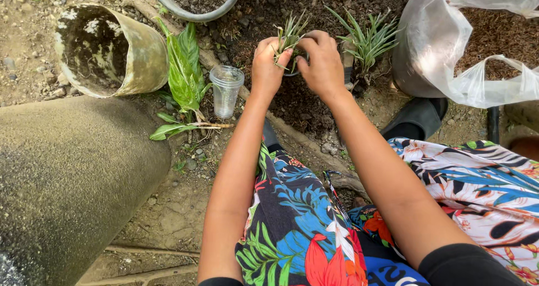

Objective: The person pots a small plant into a plastic cup. They first separate several plant sprigs by hand, then place a sprig into a small clear plastic cup and add soil from a pile on the ground around the plant base to secure it.

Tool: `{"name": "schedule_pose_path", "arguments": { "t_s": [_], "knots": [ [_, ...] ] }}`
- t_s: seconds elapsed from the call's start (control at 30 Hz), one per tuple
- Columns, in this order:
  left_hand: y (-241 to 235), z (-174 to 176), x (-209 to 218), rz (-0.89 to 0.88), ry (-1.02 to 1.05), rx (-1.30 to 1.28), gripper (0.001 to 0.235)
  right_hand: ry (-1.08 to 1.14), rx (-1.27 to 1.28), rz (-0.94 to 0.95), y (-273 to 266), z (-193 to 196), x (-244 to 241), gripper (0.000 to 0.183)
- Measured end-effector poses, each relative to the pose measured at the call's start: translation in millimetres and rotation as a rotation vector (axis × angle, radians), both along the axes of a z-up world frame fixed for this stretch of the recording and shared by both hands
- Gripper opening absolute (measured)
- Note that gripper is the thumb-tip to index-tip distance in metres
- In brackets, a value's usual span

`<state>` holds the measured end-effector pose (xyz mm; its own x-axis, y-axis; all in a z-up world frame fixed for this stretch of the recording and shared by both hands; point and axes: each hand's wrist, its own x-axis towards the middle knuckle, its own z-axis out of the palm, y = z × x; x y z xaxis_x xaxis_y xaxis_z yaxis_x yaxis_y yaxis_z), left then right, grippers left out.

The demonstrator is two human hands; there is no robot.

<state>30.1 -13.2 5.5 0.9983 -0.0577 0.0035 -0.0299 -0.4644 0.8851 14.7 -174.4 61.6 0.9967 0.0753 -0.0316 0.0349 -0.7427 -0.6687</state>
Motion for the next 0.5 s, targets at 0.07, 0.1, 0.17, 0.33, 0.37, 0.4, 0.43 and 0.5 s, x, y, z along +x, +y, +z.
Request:
{"name": "schedule_pose_path", "arguments": {
  "t_s": [0.07, 0.1, 0.17, 0.33, 0.37, 0.4, 0.43, 0.5],
  "knots": [
    [1.3, 1.4, -1.8, -0.004, 0.009, -0.025, 0.019, 0.0, -0.055, 0.021, 0.6, -5.7, 2.5, 0.025],
    [2.2, 2.4, -1.4, -0.004, 0.012, -0.037, 0.019, -0.011, -0.069, 0.02, 0.7, -9.1, 2.8, 0.023],
    [2.3, 3.5, -2.7, 0.004, 0.015, -0.02, 0.018, 0.005, -0.037, -0.001, 1.1, -18.2, 0.6, 0.019],
    [1.0, 8.2, -3.2, 0.001, 0.05, 0.047, 0.019, 0.106, 0.191, -0.07, -12.0, -37.3, 0.9, 0.014],
    [0.6, 10.1, -3.4, -0.007, 0.064, 0.05, 0.02, 0.151, 0.25, -0.097, -14.6, -37.2, 3.7, 0.014],
    [1.0, 11.9, -4.5, -0.015, 0.08, 0.056, 0.02, 0.198, 0.312, -0.123, -16.1, -35.2, 5.4, 0.014],
    [1.3, 13.3, -4.6, -0.027, 0.081, 0.106, 0.026, 0.245, 0.373, -0.15, -17.6, -31.2, 6.4, 0.014],
    [0.7, 15.1, -4.6, -0.055, 0.084, 0.204, 0.039, 0.353, 0.481, -0.302, -33.9, -17.0, 7.3, 0.015]
  ]
}}
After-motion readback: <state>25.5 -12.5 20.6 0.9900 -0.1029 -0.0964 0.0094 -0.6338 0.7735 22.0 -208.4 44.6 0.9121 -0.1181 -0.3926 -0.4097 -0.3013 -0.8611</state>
